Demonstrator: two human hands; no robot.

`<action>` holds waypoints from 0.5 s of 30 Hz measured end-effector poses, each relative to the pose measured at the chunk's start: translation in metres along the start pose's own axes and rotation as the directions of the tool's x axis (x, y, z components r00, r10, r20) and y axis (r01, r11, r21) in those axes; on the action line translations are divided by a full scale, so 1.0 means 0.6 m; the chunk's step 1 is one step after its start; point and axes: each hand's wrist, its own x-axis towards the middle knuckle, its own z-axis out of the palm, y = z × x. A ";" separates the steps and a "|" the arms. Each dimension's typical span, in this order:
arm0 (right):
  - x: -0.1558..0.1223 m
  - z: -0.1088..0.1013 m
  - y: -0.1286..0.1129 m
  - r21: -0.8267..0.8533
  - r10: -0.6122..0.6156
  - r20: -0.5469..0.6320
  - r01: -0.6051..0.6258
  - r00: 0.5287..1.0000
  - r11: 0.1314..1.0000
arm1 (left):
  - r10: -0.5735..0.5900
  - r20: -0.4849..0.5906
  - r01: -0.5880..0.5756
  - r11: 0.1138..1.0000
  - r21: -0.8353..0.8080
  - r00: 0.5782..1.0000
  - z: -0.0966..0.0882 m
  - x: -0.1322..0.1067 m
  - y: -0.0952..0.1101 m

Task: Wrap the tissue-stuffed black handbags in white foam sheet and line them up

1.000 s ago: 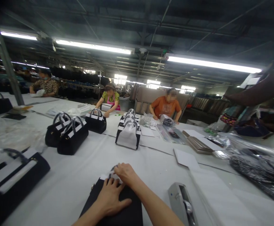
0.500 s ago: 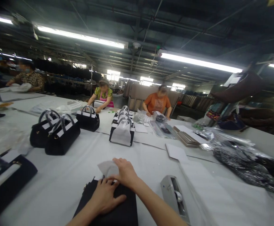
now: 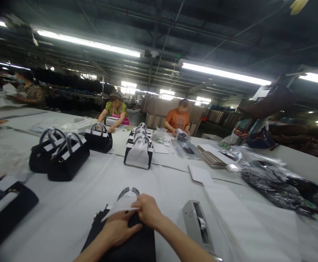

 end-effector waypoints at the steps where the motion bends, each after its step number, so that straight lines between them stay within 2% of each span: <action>1: -0.017 0.010 -0.003 0.005 -0.005 -0.009 0.005 1.000 1.000 | 0.014 -0.007 -0.014 1.000 -0.007 1.000 -0.001 0.000 0.002; 3: -0.047 0.033 -0.009 0.020 0.045 -0.066 -0.044 0.997 0.999 | 0.053 -0.008 -0.053 0.999 -0.010 0.999 -0.001 0.000 0.005; 6: -0.072 0.067 -0.010 0.077 0.174 -0.195 -0.162 0.965 0.984 | 0.125 0.023 -0.125 0.992 -0.016 0.992 0.005 -0.005 0.008; 8: -0.081 0.087 -0.003 0.143 0.204 -0.258 -0.171 0.944 0.975 | 0.157 0.021 -0.157 0.988 -0.010 0.987 0.011 -0.007 0.007; 12: -0.093 0.122 0.011 0.194 0.209 -0.335 -0.149 0.919 0.970 | 0.148 -0.052 -0.148 0.989 -0.001 0.988 0.019 -0.003 0.004; 15: -0.097 0.129 0.004 0.176 0.209 -0.345 -0.155 0.915 0.972 | 0.117 -0.146 -0.117 0.993 0.009 0.982 0.022 -0.011 0.004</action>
